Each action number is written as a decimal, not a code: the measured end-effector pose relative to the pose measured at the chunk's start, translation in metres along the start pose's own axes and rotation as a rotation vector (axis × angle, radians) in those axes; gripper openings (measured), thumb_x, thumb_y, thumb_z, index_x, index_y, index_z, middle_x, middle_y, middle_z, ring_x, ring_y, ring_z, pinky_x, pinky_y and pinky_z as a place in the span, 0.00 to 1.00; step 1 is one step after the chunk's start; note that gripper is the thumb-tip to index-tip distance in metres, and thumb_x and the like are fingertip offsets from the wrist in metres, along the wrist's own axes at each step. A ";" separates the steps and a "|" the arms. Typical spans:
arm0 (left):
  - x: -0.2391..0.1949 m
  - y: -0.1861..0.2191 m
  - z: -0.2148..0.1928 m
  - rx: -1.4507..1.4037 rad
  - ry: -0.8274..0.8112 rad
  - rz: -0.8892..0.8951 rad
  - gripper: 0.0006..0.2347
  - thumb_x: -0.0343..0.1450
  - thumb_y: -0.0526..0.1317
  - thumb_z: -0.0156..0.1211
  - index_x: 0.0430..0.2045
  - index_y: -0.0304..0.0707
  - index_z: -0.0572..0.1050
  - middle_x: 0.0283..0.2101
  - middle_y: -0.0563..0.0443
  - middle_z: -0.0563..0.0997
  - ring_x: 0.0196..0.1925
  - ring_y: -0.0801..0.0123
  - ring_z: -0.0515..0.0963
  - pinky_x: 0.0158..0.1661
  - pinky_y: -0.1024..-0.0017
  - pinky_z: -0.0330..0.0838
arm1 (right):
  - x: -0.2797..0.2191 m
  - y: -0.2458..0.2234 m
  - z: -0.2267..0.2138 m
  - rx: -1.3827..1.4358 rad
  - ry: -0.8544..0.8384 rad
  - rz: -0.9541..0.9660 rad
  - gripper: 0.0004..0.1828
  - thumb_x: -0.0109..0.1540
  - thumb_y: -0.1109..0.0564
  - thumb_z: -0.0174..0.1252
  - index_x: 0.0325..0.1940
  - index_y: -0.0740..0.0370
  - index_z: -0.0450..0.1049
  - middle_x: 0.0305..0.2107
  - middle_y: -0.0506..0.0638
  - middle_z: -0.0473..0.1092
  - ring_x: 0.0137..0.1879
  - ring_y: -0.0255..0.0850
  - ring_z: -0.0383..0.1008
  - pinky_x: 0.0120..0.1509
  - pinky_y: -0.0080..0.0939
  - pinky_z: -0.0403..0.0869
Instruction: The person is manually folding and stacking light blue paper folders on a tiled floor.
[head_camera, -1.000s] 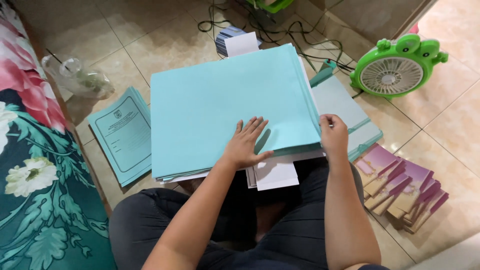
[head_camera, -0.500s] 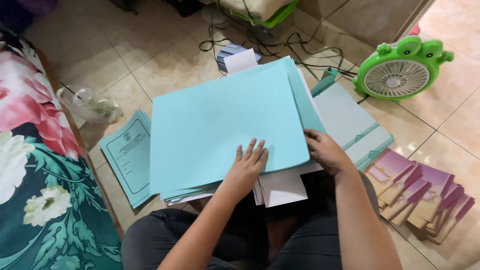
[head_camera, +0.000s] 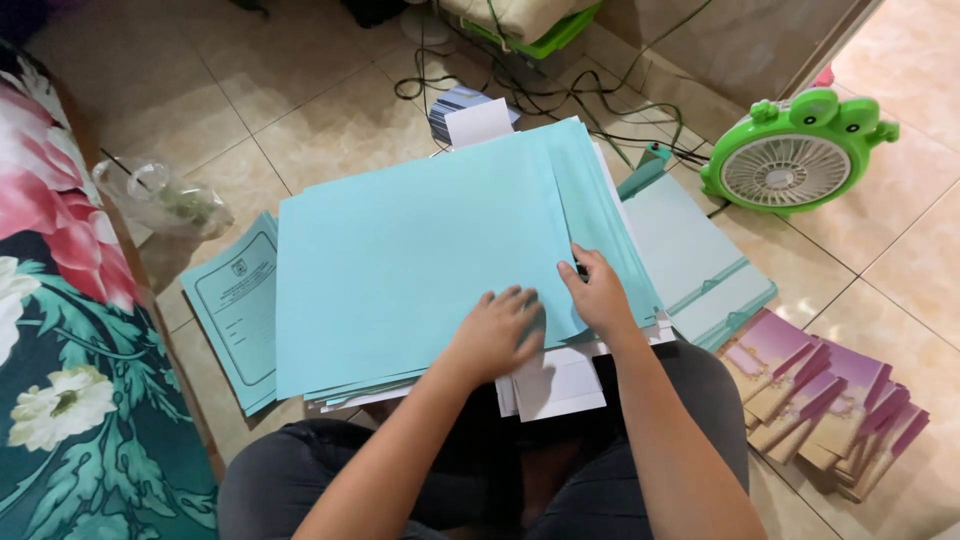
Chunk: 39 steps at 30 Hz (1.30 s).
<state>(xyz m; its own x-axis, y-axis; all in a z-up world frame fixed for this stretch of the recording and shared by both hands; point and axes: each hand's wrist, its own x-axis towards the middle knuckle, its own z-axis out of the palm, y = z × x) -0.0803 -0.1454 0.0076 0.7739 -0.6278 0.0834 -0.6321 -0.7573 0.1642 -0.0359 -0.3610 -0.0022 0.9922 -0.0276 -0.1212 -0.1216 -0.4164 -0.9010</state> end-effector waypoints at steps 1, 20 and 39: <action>0.015 -0.009 0.004 -0.004 -0.002 -0.002 0.24 0.74 0.55 0.44 0.62 0.47 0.71 0.66 0.45 0.73 0.70 0.52 0.70 0.62 0.46 0.63 | -0.002 0.006 0.004 -0.002 -0.003 0.003 0.30 0.68 0.45 0.57 0.71 0.60 0.67 0.62 0.53 0.69 0.70 0.46 0.67 0.73 0.47 0.67; 0.097 -0.064 0.024 -0.043 0.163 -0.226 0.26 0.76 0.56 0.41 0.69 0.53 0.64 0.78 0.43 0.54 0.80 0.46 0.46 0.71 0.37 0.42 | -0.025 0.012 -0.004 -0.763 -0.425 -0.351 0.34 0.72 0.47 0.34 0.80 0.63 0.46 0.77 0.63 0.44 0.82 0.55 0.42 0.82 0.56 0.41; 0.102 -0.064 0.049 -0.122 0.282 -0.272 0.30 0.74 0.49 0.41 0.69 0.26 0.58 0.76 0.41 0.56 0.80 0.52 0.48 0.73 0.41 0.34 | 0.226 -0.017 0.037 -1.030 -0.185 -0.659 0.38 0.69 0.51 0.38 0.80 0.71 0.43 0.77 0.63 0.43 0.82 0.51 0.40 0.82 0.53 0.42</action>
<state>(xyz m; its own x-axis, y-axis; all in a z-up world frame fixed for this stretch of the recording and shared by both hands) 0.0373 -0.1703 -0.0422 0.9036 -0.3207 0.2841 -0.4064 -0.8515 0.3314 0.1891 -0.3270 -0.0297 0.8276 0.5525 0.0992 0.5599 -0.8252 -0.0750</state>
